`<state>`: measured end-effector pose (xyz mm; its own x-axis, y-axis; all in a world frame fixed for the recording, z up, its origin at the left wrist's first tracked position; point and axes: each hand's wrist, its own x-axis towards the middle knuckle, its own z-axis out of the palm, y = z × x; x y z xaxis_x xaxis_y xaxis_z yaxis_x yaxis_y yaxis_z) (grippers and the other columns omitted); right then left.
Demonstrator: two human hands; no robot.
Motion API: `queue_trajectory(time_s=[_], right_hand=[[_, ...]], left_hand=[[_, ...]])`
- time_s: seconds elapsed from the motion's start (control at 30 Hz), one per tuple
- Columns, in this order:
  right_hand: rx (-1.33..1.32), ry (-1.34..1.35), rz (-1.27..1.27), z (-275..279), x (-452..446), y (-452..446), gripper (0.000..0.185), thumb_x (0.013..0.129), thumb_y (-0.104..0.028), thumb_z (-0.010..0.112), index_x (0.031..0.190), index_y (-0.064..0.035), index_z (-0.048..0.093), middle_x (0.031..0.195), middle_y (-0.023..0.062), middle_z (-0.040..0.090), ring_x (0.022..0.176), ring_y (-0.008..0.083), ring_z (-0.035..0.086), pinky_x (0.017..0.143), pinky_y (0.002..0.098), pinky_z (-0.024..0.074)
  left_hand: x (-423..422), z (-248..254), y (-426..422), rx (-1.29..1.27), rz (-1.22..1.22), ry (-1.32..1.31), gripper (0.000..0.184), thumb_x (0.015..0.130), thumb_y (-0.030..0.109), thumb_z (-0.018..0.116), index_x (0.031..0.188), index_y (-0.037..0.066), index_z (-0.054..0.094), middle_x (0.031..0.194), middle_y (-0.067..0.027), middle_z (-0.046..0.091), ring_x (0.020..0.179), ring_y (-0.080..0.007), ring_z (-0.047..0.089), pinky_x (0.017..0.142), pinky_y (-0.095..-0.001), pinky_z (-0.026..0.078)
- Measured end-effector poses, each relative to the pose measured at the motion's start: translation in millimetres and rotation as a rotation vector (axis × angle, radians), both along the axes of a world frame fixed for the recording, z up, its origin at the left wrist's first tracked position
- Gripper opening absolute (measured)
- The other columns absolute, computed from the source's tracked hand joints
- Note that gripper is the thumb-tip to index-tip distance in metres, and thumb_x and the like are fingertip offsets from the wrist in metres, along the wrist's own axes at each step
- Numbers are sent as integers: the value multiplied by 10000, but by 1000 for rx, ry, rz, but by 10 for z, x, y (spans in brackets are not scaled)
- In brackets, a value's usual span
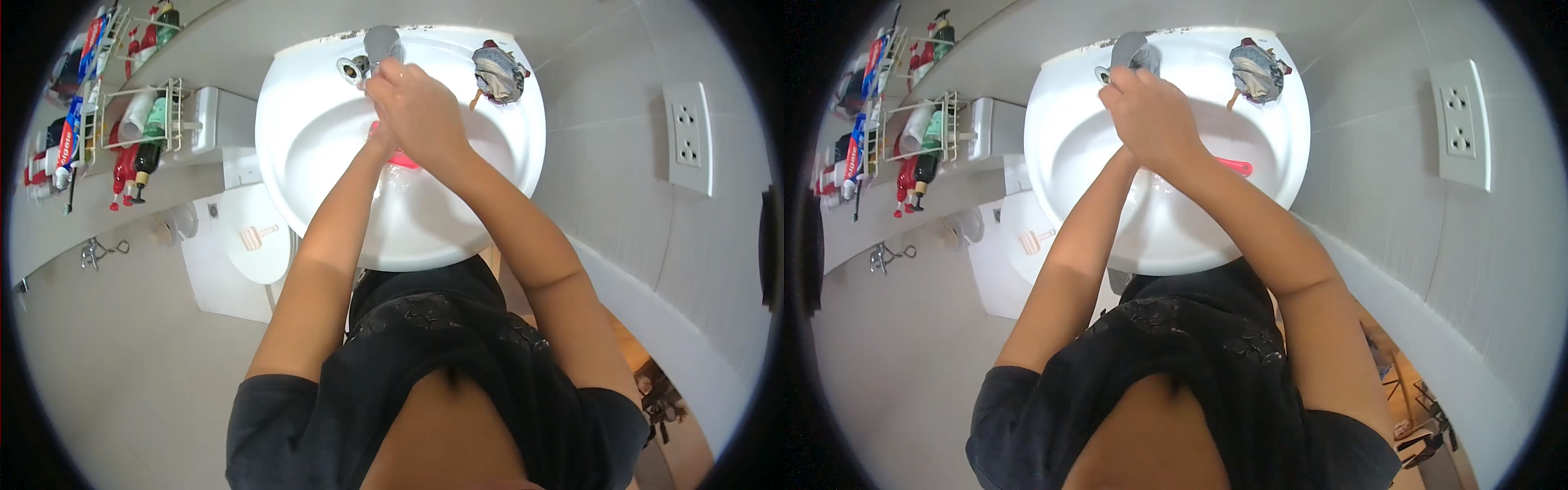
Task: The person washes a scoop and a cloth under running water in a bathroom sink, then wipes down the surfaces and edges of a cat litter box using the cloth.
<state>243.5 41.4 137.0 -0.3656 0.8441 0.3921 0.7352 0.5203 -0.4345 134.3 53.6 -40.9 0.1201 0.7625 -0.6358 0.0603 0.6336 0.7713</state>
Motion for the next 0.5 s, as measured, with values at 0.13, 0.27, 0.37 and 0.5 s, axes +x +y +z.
queue_trajectory(time_s=[0.13,0.27,0.37,0.5], right_hand=[[171,116,-106,-119,-105,254,223,757,-45,572,967,-77,640,1051,39,601,943,233,593,734,326,516],[32,86,-160,-204,-177,160,295,780,-35,526,1059,-61,617,1135,78,586,1050,243,565,842,333,506],[171,143,-265,-477,-322,38,257,810,-80,524,1044,-27,615,1107,122,603,1054,260,570,874,345,485],[-77,162,-365,-634,-350,-322,343,898,-183,466,1205,-41,519,1281,117,507,1179,274,491,957,373,423]], left_hand=[[-121,203,-126,105,-56,37,443,895,373,553,1194,46,538,1104,-85,597,942,-217,597,769,-377,497],[-227,342,-151,218,-145,46,467,896,384,549,1217,45,528,1124,-86,591,953,-215,596,768,-373,498],[-257,376,-146,283,-209,36,485,896,393,545,1234,45,521,1139,-87,587,960,-214,595,768,-369,499],[-263,278,-206,264,-120,-49,403,926,409,445,1061,68,612,974,-81,630,817,-218,613,672,-372,496]])
